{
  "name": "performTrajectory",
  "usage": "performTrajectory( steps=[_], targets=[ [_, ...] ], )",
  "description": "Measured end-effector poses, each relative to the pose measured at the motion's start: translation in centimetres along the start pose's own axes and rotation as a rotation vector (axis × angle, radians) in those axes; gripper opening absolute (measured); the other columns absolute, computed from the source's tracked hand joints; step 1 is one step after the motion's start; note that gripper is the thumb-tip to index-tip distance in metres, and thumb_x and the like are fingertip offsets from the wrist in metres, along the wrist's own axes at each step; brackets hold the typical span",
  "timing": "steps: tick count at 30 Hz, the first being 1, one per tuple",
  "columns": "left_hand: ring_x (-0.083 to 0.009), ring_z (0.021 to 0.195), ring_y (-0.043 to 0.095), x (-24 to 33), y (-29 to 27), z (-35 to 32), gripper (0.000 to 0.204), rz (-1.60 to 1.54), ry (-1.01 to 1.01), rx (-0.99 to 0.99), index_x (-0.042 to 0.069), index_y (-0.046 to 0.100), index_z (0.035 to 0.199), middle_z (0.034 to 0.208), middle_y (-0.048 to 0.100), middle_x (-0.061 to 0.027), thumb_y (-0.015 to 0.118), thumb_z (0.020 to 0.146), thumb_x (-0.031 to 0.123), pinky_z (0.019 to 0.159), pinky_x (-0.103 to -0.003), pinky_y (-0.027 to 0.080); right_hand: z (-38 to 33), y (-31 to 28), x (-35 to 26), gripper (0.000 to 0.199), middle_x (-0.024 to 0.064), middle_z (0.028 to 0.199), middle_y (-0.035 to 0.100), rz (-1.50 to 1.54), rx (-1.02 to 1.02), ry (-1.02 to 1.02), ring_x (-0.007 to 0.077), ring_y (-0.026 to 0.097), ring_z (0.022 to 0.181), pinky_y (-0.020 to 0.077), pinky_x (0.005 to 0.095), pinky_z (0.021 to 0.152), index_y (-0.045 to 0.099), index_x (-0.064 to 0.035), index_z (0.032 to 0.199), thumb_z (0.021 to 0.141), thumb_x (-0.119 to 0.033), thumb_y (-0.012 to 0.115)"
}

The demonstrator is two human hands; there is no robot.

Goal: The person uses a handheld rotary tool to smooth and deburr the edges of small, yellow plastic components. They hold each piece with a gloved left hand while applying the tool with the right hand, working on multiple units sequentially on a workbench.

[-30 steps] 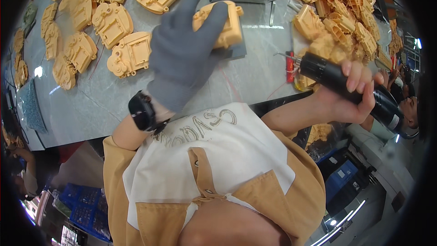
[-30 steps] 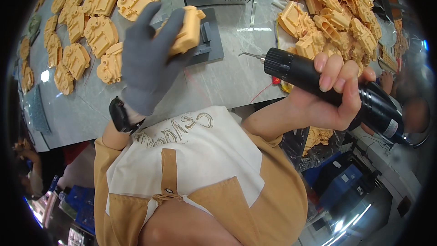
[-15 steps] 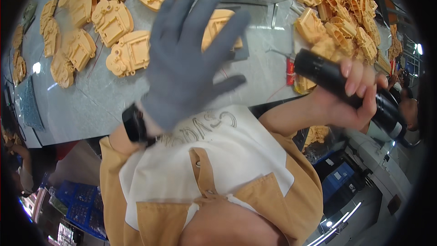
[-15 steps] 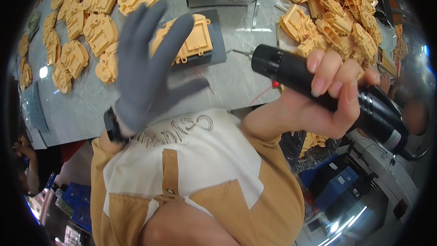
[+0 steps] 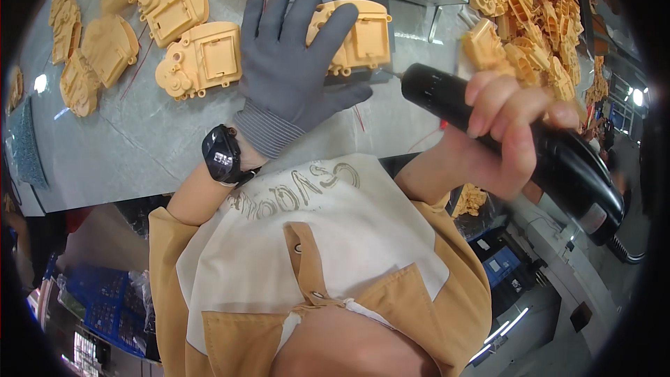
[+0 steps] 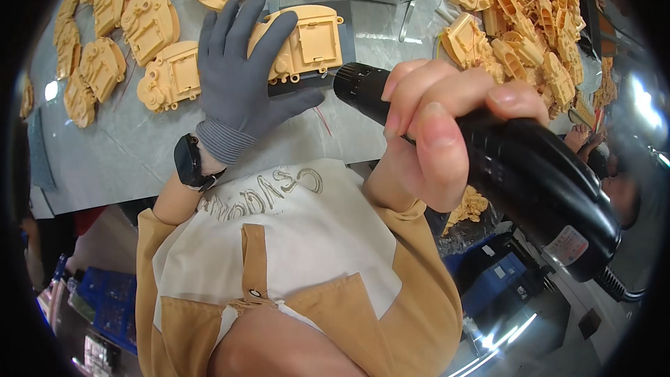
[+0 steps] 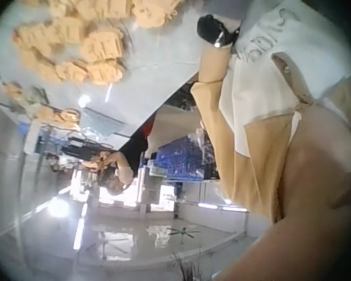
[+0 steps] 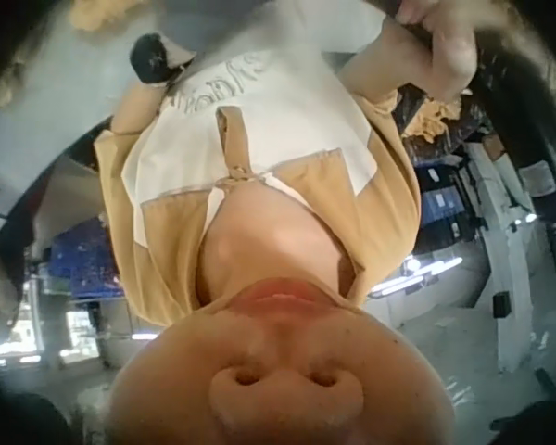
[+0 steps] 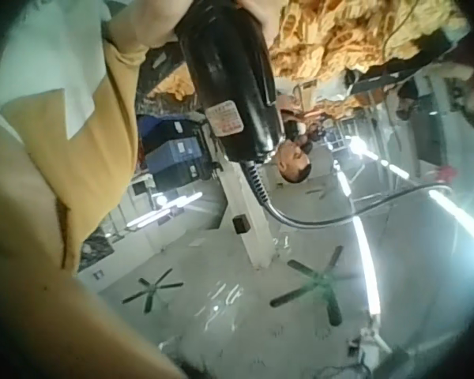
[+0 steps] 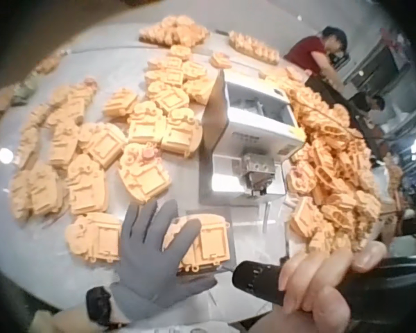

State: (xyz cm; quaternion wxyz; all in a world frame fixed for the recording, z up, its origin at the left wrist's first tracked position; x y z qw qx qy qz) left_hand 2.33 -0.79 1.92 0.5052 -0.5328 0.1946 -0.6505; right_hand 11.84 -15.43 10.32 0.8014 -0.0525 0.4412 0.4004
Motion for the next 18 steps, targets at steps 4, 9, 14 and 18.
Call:
performTrajectory(
  steps=[4,9,14,18],
  targets=[
    [-0.0320,0.115,0.037,1.1,0.2,1.0,0.076,0.039,0.021,0.044,0.020,0.049,0.119,0.121,0.043,-0.0101,0.075,0.052,0.047,0.099,-0.049,0.024,-0.3,0.3,0.5,0.043,0.0098,0.063,0.048,-0.020,0.000,-0.024,0.0195,0.046,0.048,0.0410,0.0372,0.052,0.033,-0.0076,0.114,0.074,0.001,0.047],
    [-0.0299,0.111,0.040,1.5,0.6,1.7,0.072,0.067,0.029,0.073,0.020,0.051,0.116,0.118,0.044,-0.0088,0.074,0.053,0.047,0.099,-0.049,0.025,-0.4,0.3,0.9,0.043,0.0104,0.063,0.048,-0.006,-0.023,-0.007,0.0198,0.047,0.048,0.0417,0.0370,0.053,0.033,-0.0074,0.114,0.074,0.002,0.048],
    [-0.0296,0.110,0.041,0.9,0.9,1.5,0.071,0.049,0.029,0.058,0.019,0.051,0.116,0.116,0.046,-0.0086,0.073,0.054,0.046,0.098,-0.048,0.027,-0.4,0.2,0.9,0.043,0.0104,0.063,0.048,-0.008,-0.018,-0.013,0.0196,0.047,0.047,0.0420,0.0369,0.053,0.033,-0.0070,0.113,0.074,0.002,0.048],
    [-0.0296,0.110,0.041,0.7,0.9,1.5,0.070,0.022,0.029,0.042,0.018,0.052,0.115,0.116,0.046,-0.0085,0.072,0.054,0.046,0.097,-0.048,0.028,-0.3,0.2,0.9,0.043,0.0104,0.063,0.048,-0.006,-0.025,-0.004,0.0197,0.047,0.048,0.0422,0.0371,0.054,0.033,-0.0069,0.113,0.074,0.003,0.048]
  ],
)
Point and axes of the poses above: each hand's wrist, its own z-axis towards the middle knuckle, its own y-axis out of the palm, x = y × z, the point moved 1 cm from there along z, towards the middle knuckle
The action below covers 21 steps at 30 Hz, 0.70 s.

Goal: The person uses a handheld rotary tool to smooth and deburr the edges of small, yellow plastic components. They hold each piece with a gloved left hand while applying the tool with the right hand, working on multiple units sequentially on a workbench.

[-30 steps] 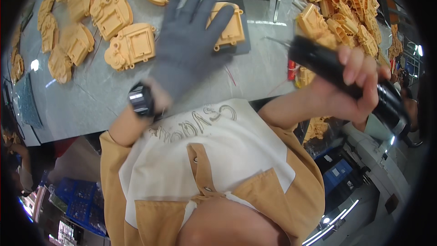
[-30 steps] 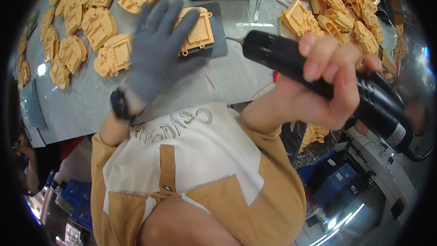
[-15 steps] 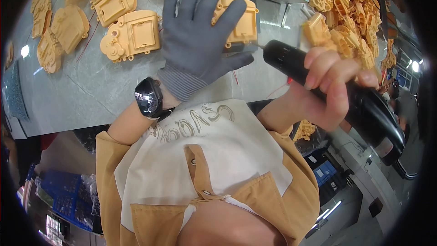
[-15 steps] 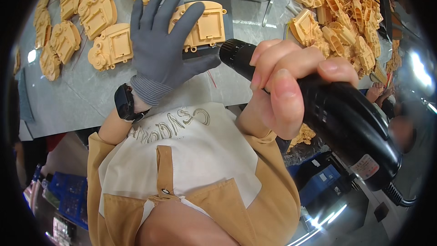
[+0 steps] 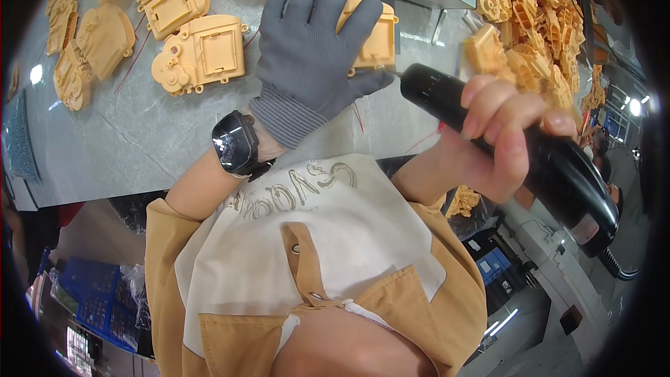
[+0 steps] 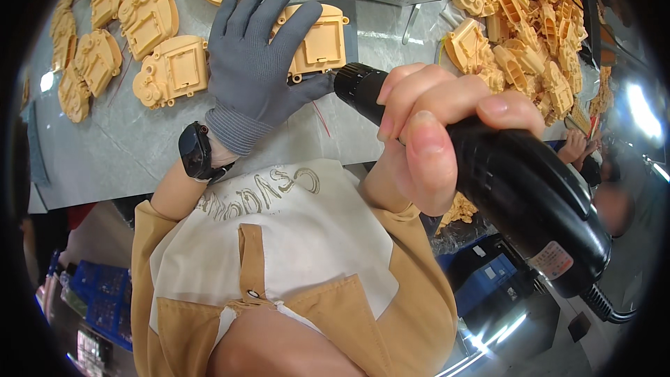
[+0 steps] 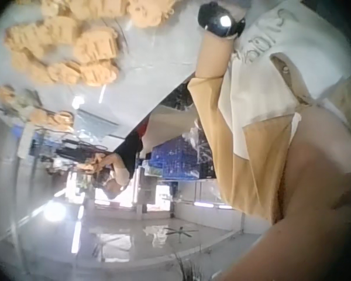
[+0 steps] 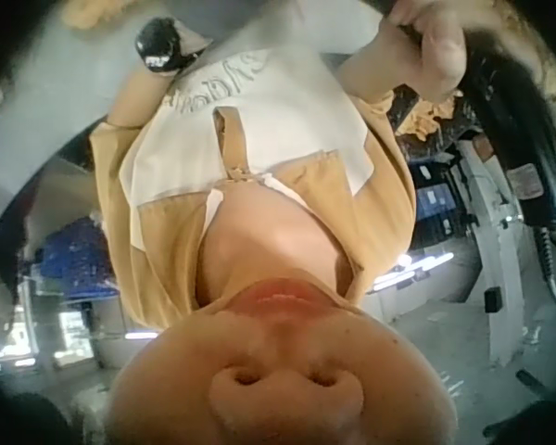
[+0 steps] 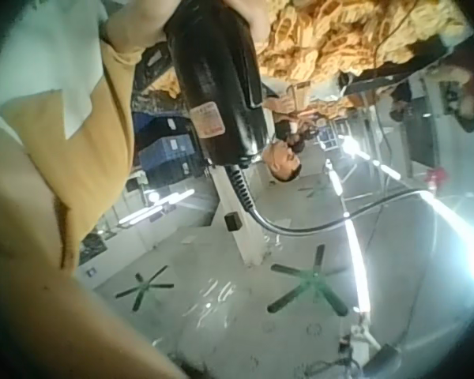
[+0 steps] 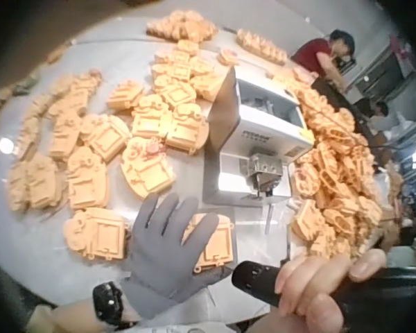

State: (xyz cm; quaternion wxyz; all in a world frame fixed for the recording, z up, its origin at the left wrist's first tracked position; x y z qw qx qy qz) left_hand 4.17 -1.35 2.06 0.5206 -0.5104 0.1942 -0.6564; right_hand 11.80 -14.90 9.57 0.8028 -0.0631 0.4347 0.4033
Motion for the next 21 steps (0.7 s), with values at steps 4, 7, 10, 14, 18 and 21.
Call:
performTrajectory(
  steps=[4,7,10,14,18,21],
  targets=[
    [-0.0299,0.110,0.041,-0.07,0.03,0.03,0.069,-0.012,0.006,0.004,0.018,0.052,0.114,0.115,0.046,-0.0084,0.073,0.054,0.045,0.097,-0.047,0.028,0.14,-0.30,0.03,0.043,0.0105,0.064,0.048,0.022,-0.040,0.028,0.0202,0.048,0.049,0.0424,0.0375,0.054,0.032,-0.0070,0.113,0.074,0.003,0.047],
    [-0.0303,0.110,0.041,0.01,-0.02,0.06,0.069,-0.013,0.002,0.000,0.018,0.052,0.114,0.115,0.046,-0.0085,0.073,0.053,0.043,0.097,-0.047,0.028,0.24,-0.25,0.04,0.043,0.0106,0.065,0.048,0.029,-0.062,0.038,0.0204,0.048,0.050,0.0424,0.0377,0.055,0.032,-0.0068,0.113,0.074,0.003,0.047],
    [-0.0307,0.109,0.041,0.02,-0.07,0.05,0.069,-0.020,-0.001,-0.005,0.018,0.052,0.114,0.116,0.046,-0.0086,0.074,0.053,0.041,0.097,-0.047,0.028,0.22,-0.11,0.05,0.043,0.0106,0.065,0.048,0.031,-0.045,0.047,0.0202,0.048,0.050,0.0425,0.0378,0.055,0.032,-0.0065,0.113,0.074,0.002,0.047],
    [-0.0311,0.109,0.041,-0.06,-0.02,0.00,0.068,-0.036,0.006,0.000,0.018,0.052,0.113,0.116,0.046,-0.0089,0.074,0.053,0.039,0.097,-0.047,0.028,0.41,0.02,0.22,0.042,0.0103,0.063,0.048,0.029,-0.031,0.047,0.0202,0.047,0.049,0.0425,0.0379,0.055,0.032,-0.0064,0.112,0.074,0.002,0.047],
    [-0.0310,0.109,0.041,-0.11,-0.04,-0.02,0.067,-0.043,0.010,-0.018,0.017,0.051,0.113,0.116,0.047,-0.0090,0.074,0.054,0.039,0.097,-0.048,0.028,0.52,0.28,0.33,0.042,0.0102,0.062,0.047,0.012,0.011,0.048,0.0203,0.046,0.048,0.0424,0.0379,0.053,0.032,-0.0060,0.110,0.073,0.003,0.047],
    [-0.0309,0.109,0.041,-0.11,-0.11,-0.01,0.066,-0.058,0.016,-0.022,0.017,0.051,0.113,0.116,0.047,-0.0089,0.074,0.055,0.039,0.097,-0.048,0.028,0.56,0.18,0.33,0.041,0.0104,0.062,0.048,0.007,0.010,0.053,0.0204,0.046,0.047,0.0422,0.0381,0.052,0.032,-0.0052,0.110,0.072,0.003,0.047]
  ],
)
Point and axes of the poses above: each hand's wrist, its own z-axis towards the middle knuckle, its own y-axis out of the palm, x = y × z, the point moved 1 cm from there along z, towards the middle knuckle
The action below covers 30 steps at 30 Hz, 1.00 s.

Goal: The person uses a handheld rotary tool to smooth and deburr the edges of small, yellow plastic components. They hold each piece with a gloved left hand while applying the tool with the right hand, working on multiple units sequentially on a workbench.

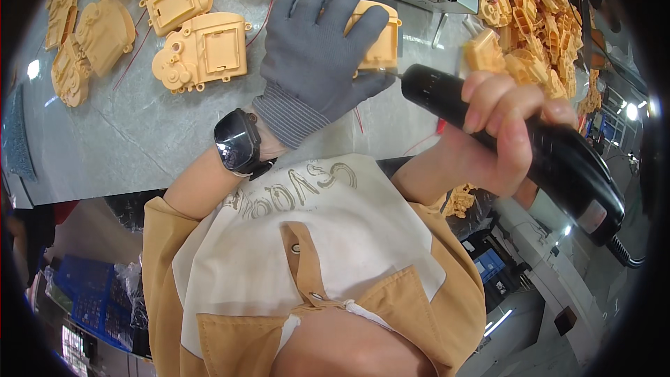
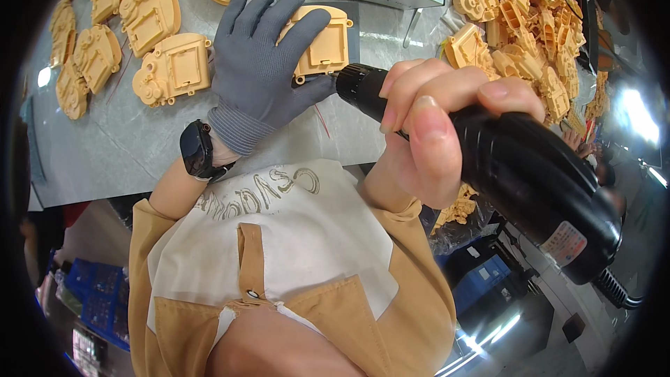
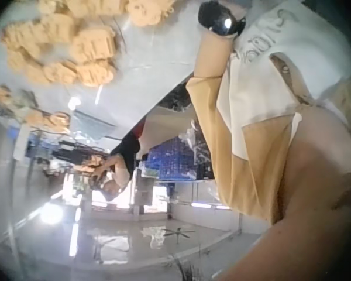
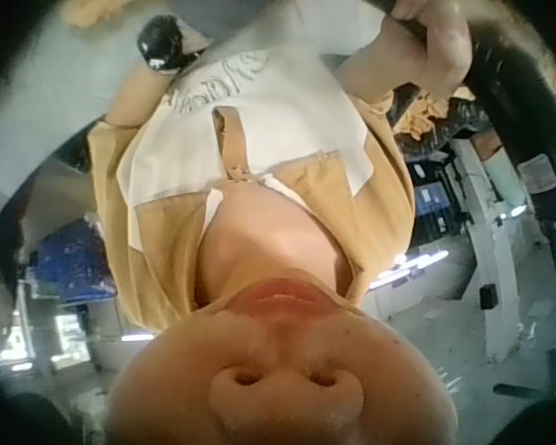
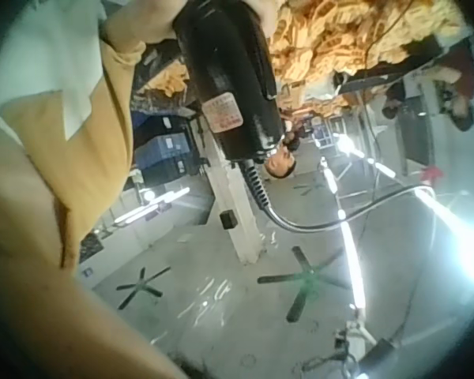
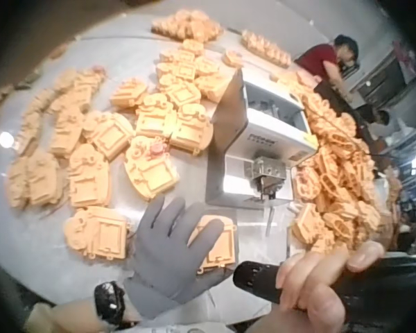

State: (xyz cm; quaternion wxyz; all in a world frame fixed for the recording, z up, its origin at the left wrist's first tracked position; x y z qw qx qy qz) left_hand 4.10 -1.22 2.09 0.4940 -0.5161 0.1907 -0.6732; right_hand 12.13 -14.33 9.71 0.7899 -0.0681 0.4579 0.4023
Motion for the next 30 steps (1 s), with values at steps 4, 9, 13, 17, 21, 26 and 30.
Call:
performTrajectory(
  steps=[4,9,13,17,21,26,30],
  targets=[
    [-0.0306,0.108,0.042,-0.1,0.1,0.0,0.065,0.007,0.008,0.013,0.016,0.051,0.113,0.116,0.047,-0.0088,0.073,0.056,0.039,0.097,-0.047,0.029,0.2,0.1,0.2,0.040,0.0103,0.062,0.048,-0.016,-0.007,0.000,0.0203,0.046,0.047,0.0412,0.0376,0.049,0.032,-0.0042,0.109,0.073,0.003,0.048],
    [-0.0297,0.108,0.042,-0.2,0.3,-0.1,0.066,-0.007,0.012,0.021,0.015,0.050,0.113,0.116,0.046,-0.0086,0.074,0.056,0.039,0.096,-0.046,0.031,0.7,0.7,0.4,0.040,0.0101,0.060,0.047,-0.022,-0.001,0.024,0.0192,0.044,0.045,0.0393,0.0335,0.045,0.034,-0.0039,0.106,0.071,0.007,0.050],
    [-0.0293,0.109,0.042,-0.5,0.1,-0.1,0.069,-0.013,0.025,-0.023,0.015,0.049,0.116,0.117,0.046,-0.0083,0.074,0.056,0.039,0.094,-0.043,0.034,0.9,2.0,0.4,0.031,0.0072,0.058,0.042,-0.180,0.025,0.072,0.0171,0.043,0.047,0.0383,0.0351,0.052,0.041,-0.0043,0.100,0.069,-0.001,0.047],
    [-0.0290,0.109,0.042,-1.3,0.2,-0.3,0.069,-0.067,0.038,-0.024,0.016,0.048,0.119,0.120,0.045,-0.0072,0.073,0.058,0.037,0.092,-0.041,0.036,1.3,2.4,0.6,0.029,0.0060,0.057,0.041,-0.256,0.016,0.103,0.0166,0.043,0.048,0.0385,0.0355,0.054,0.043,-0.0046,0.097,0.069,-0.003,0.047],
    [-0.0289,0.109,0.043,-1.9,0.3,-0.6,0.067,-0.093,0.057,-0.021,0.016,0.048,0.119,0.122,0.045,-0.0066,0.073,0.059,0.035,0.090,-0.041,0.038,1.7,0.4,0.2,0.034,0.0091,0.060,0.046,-0.170,-0.036,0.148,0.0178,0.045,0.047,0.0422,0.0354,0.052,0.036,-0.0039,0.100,0.070,0.005,0.050],
    [-0.0286,0.108,0.043,-1.8,0.3,-0.5,0.068,-0.108,0.049,-0.031,0.015,0.048,0.119,0.121,0.045,-0.0065,0.073,0.058,0.035,0.089,-0.041,0.038,1.8,1.3,0.3,0.034,0.0052,0.058,0.041,-0.180,-0.057,0.162,0.0167,0.042,0.048,0.0377,0.0352,0.056,0.043,-0.0046,0.103,0.070,0.000,0.047],
    [-0.0281,0.107,0.044,-1.8,0.1,-0.5,0.068,-0.103,0.048,-0.019,0.015,0.048,0.118,0.121,0.046,-0.0061,0.073,0.058,0.035,0.088,-0.040,0.039,2.3,1.2,0.1,0.035,0.0048,0.057,0.039,-0.236,-0.164,0.175,0.0170,0.041,0.047,0.0377,0.0362,0.056,0.045,-0.0033,0.104,0.069,-0.001,0.046]
  ],
)
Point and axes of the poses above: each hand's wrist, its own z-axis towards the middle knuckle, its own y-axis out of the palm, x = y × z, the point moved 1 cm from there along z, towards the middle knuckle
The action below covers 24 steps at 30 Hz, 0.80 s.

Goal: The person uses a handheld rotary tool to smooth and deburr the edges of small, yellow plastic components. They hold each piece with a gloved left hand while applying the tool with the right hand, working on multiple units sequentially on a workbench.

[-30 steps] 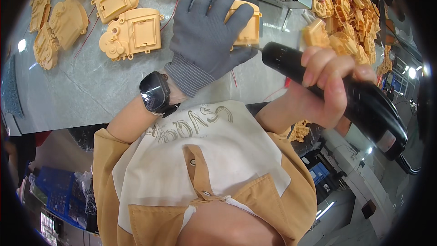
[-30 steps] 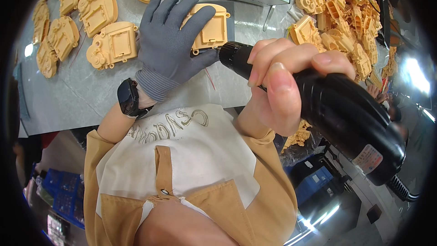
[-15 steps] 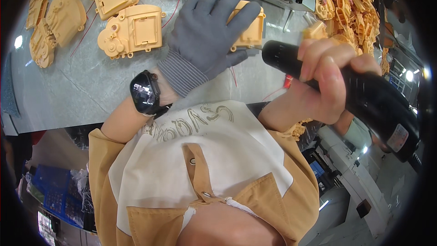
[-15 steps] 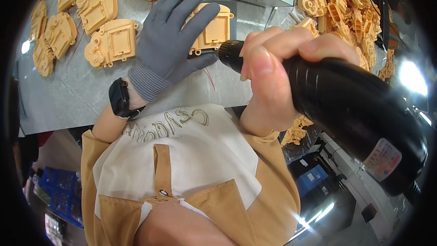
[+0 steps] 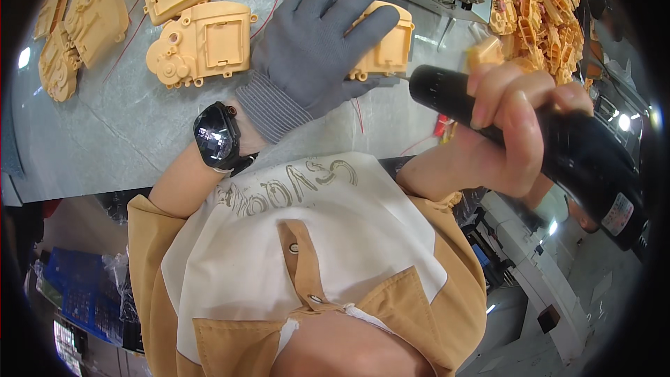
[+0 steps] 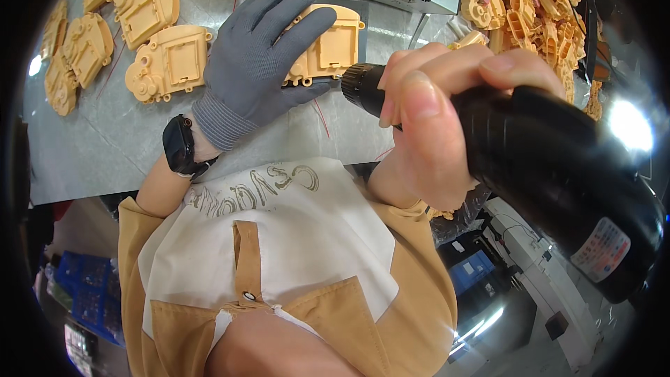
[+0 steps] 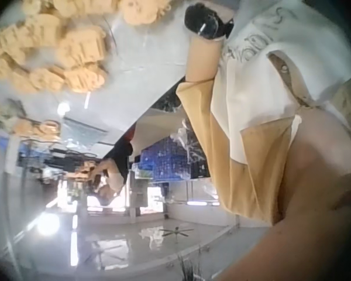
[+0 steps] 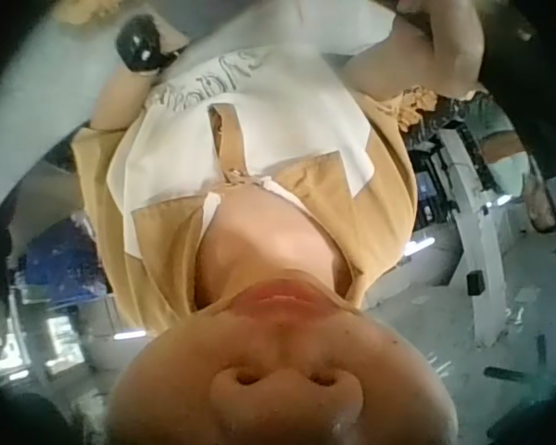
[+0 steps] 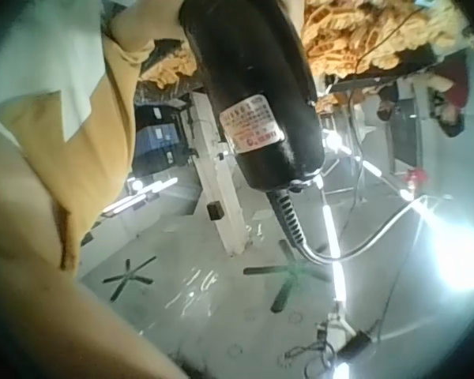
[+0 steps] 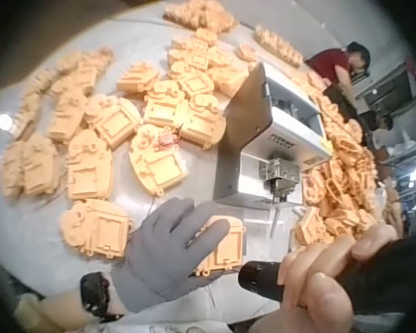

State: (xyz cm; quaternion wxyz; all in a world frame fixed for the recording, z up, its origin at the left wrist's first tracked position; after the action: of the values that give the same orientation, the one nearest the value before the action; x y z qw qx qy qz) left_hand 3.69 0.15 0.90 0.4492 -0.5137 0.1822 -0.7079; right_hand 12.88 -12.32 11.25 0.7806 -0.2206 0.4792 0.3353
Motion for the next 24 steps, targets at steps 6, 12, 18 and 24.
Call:
performTrajectory(
  steps=[6,12,18,24],
  targets=[
    [-0.0279,0.106,0.044,-0.2,0.1,0.0,0.068,-0.009,0.020,0.012,0.015,0.048,0.117,0.121,0.045,-0.0058,0.073,0.058,0.036,0.088,-0.040,0.039,0.2,0.4,0.1,0.036,0.0053,0.056,0.038,-0.038,0.040,0.000,0.0169,0.041,0.046,0.0377,0.0359,0.054,0.044,-0.0016,0.105,0.069,-0.002,0.046],
    [-0.0281,0.106,0.044,-0.2,0.2,-0.1,0.066,-0.004,0.019,0.020,0.015,0.048,0.117,0.121,0.045,-0.0059,0.072,0.059,0.037,0.087,-0.040,0.040,0.4,0.6,0.1,0.038,0.0058,0.056,0.038,-0.097,0.052,0.026,0.0168,0.040,0.045,0.0378,0.0356,0.053,0.043,0.0001,0.107,0.069,-0.003,0.046],
    [-0.0282,0.104,0.044,-0.3,0.2,-0.2,0.066,-0.014,0.026,0.021,0.014,0.047,0.116,0.120,0.045,-0.0064,0.072,0.060,0.037,0.086,-0.041,0.040,0.5,1.2,0.1,0.039,0.0058,0.056,0.038,-0.070,0.068,-0.004,0.0168,0.040,0.045,0.0383,0.0358,0.053,0.043,0.0008,0.107,0.069,-0.002,0.046],
    [-0.0280,0.104,0.045,-0.3,0.4,-0.2,0.065,-0.012,0.029,0.024,0.014,0.047,0.116,0.120,0.045,-0.0064,0.072,0.060,0.038,0.086,-0.040,0.040,0.4,1.0,0.2,0.040,0.0059,0.055,0.038,-0.038,0.092,-0.006,0.0172,0.041,0.045,0.0393,0.0364,0.053,0.043,0.0010,0.108,0.068,-0.001,0.047]
  ],
)
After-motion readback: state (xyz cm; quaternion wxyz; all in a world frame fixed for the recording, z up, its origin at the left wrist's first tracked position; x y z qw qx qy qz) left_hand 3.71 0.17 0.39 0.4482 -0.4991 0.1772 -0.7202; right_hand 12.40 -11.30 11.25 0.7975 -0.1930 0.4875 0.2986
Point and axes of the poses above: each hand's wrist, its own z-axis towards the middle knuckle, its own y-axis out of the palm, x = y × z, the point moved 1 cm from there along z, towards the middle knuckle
